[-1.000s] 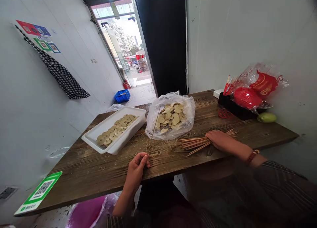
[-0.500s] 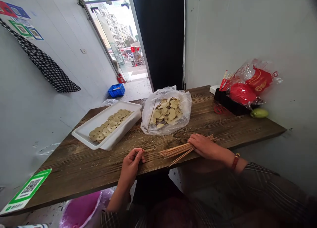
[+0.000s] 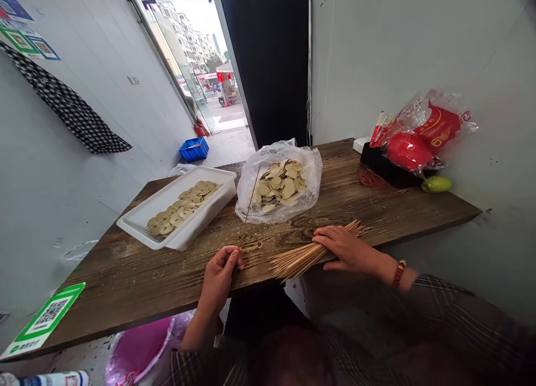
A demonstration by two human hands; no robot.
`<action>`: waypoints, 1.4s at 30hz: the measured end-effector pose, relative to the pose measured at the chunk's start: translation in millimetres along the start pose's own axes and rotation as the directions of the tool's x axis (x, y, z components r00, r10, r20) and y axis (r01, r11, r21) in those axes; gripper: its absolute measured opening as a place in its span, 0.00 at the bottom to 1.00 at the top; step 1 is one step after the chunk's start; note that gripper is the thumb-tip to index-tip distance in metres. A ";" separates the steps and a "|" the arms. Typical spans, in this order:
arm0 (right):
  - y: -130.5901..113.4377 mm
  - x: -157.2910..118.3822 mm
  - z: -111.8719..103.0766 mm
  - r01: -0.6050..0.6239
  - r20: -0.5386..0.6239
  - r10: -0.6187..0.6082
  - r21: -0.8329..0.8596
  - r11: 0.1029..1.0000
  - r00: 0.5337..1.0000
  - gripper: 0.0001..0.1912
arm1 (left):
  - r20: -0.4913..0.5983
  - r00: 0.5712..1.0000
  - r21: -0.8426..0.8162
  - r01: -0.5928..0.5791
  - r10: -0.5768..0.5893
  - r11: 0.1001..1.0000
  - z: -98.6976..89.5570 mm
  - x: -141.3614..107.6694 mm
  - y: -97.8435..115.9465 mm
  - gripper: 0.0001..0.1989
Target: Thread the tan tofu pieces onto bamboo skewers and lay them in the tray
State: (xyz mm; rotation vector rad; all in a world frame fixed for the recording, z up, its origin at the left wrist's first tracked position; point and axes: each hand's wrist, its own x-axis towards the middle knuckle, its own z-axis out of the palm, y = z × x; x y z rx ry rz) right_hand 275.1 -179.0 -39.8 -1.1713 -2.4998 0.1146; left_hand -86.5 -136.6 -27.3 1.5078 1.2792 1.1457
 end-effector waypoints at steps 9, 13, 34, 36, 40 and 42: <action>-2.8 -10.6 16.3 0.083 -0.111 -0.103 -0.170 0.982 0.989 0.05 | -0.022 1.000 0.043 0.005 -0.004 0.999 1.2 3.3 4.5 0.16; -3.4 -7.5 13.6 0.062 -0.155 -0.089 -0.169 0.984 0.984 0.11 | -0.026 1.000 0.049 0.003 -0.001 0.999 1.5 4.2 5.0 0.17; 70.3 64.2 -44.8 -0.115 -0.567 0.710 0.742 0.660 0.419 0.21 | 0.002 1.000 0.064 0.012 -0.012 0.998 -2.0 4.2 -1.1 0.15; 79.5 58.9 -25.9 -0.195 -0.506 0.757 0.763 0.616 0.414 0.21 | 0.012 1.000 0.063 0.022 -0.023 0.998 -2.2 4.0 -1.6 0.14; 89.1 51.5 -17.7 -0.248 -0.515 0.751 0.730 0.637 0.413 0.21 | 0.028 0.999 0.079 0.029 -0.032 0.996 -2.2 4.0 1.0 0.15; 89.3 49.4 -21.8 -0.293 -0.541 0.705 0.656 0.695 0.459 0.20 | 0.031 0.999 0.112 0.034 -0.038 0.993 -2.8 4.5 2.3 0.15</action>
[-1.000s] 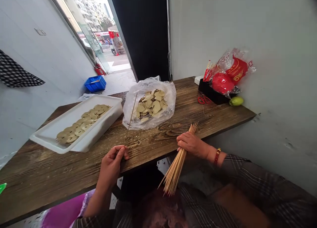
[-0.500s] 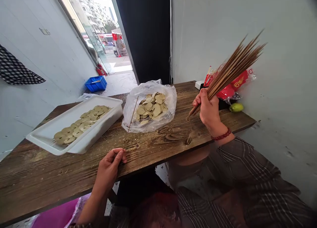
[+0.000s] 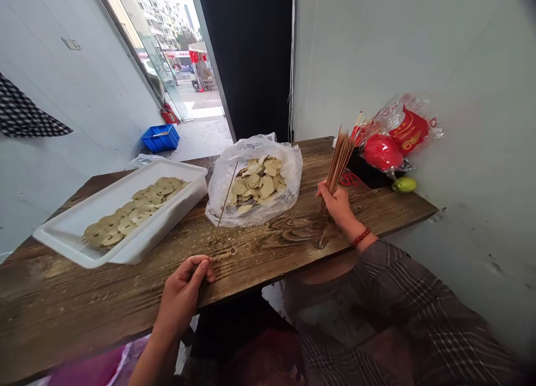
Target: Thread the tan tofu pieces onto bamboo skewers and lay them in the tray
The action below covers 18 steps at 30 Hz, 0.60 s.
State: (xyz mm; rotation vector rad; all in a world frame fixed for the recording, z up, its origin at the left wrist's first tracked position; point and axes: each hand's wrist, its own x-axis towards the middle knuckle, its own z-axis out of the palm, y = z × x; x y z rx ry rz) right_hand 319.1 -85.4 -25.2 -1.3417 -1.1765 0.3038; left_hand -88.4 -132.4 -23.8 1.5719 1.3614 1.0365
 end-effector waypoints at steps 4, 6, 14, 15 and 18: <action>-3.1 0.0 0.2 0.068 0.036 -0.066 -0.059 0.996 0.997 0.18 | -0.003 1.000 0.054 0.004 -0.004 0.999 -2.4 2.3 -1.0 0.17; -3.0 -0.5 4.7 0.035 0.028 -0.036 0.046 0.998 0.999 0.17 | 0.005 1.000 0.045 0.000 0.000 0.999 -3.5 3.2 -2.2 0.18; -33.4 2.2 21.6 -0.044 -0.032 0.057 0.321 0.946 0.998 0.16 | -0.016 1.000 -0.007 0.019 -0.019 1.000 -2.3 0.7 -2.1 0.18; -38.1 1.6 23.7 -0.050 -0.049 0.072 0.354 0.934 0.996 0.16 | -0.018 1.000 -0.018 0.017 -0.017 1.000 -1.8 0.1 -1.8 0.18; -41.8 -5.5 32.0 -0.071 -0.073 0.108 0.392 0.917 0.992 0.18 | -0.022 1.000 -0.027 0.000 0.000 1.000 -1.1 -2.0 -1.1 0.17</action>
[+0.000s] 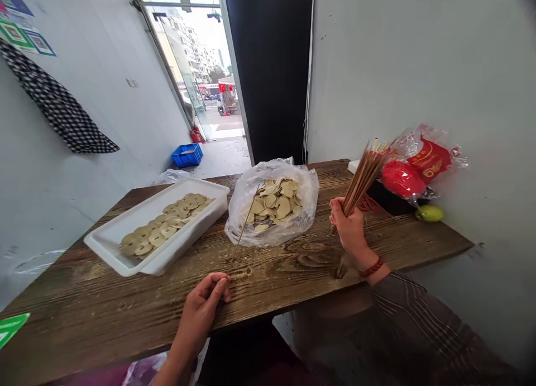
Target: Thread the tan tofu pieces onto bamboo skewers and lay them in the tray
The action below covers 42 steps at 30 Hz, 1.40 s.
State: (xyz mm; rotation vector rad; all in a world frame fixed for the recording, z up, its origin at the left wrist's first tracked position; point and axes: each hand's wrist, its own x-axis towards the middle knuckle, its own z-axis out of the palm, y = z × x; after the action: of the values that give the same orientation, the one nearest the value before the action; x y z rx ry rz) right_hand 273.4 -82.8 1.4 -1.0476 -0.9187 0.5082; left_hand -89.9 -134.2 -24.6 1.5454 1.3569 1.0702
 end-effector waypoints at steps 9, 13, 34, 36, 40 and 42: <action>51.9 -19.7 -3.0 -0.094 0.131 0.148 -0.349 0.932 0.980 0.26 | 0.005 1.000 -0.011 0.002 -0.002 1.000 2.0 -3.5 5.4 0.16; 46.6 -8.3 -5.5 -0.045 0.163 0.108 -0.351 0.935 0.981 0.24 | 0.010 1.000 0.006 -0.017 0.017 1.000 1.7 -3.5 7.8 0.16; 51.5 41.5 -111.5 0.243 0.231 0.114 -0.964 -0.106 0.966 0.24 | 0.019 0.999 0.059 0.035 -0.036 0.998 -0.9 1.4 -4.4 0.15; 50.1 42.7 -112.1 0.257 0.246 0.107 -0.961 -0.104 0.963 0.23 | 0.005 0.999 0.042 0.052 -0.052 0.998 -0.7 3.6 -6.7 0.14; 50.2 46.3 -114.0 0.259 0.250 0.110 -0.963 -0.078 0.962 0.21 | 0.010 0.999 0.013 0.053 -0.053 0.999 -0.1 5.3 -6.0 0.15; 51.5 46.7 -114.9 0.240 0.232 0.110 -0.968 -0.073 0.967 0.21 | 0.026 0.999 0.012 0.041 -0.042 0.999 -0.1 4.9 -3.8 0.15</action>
State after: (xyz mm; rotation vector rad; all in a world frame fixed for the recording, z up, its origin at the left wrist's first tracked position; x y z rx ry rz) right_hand 398.0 -84.3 -48.7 -2.3875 -1.6523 -0.3810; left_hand -90.9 -128.9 -27.8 1.5281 1.3734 1.0146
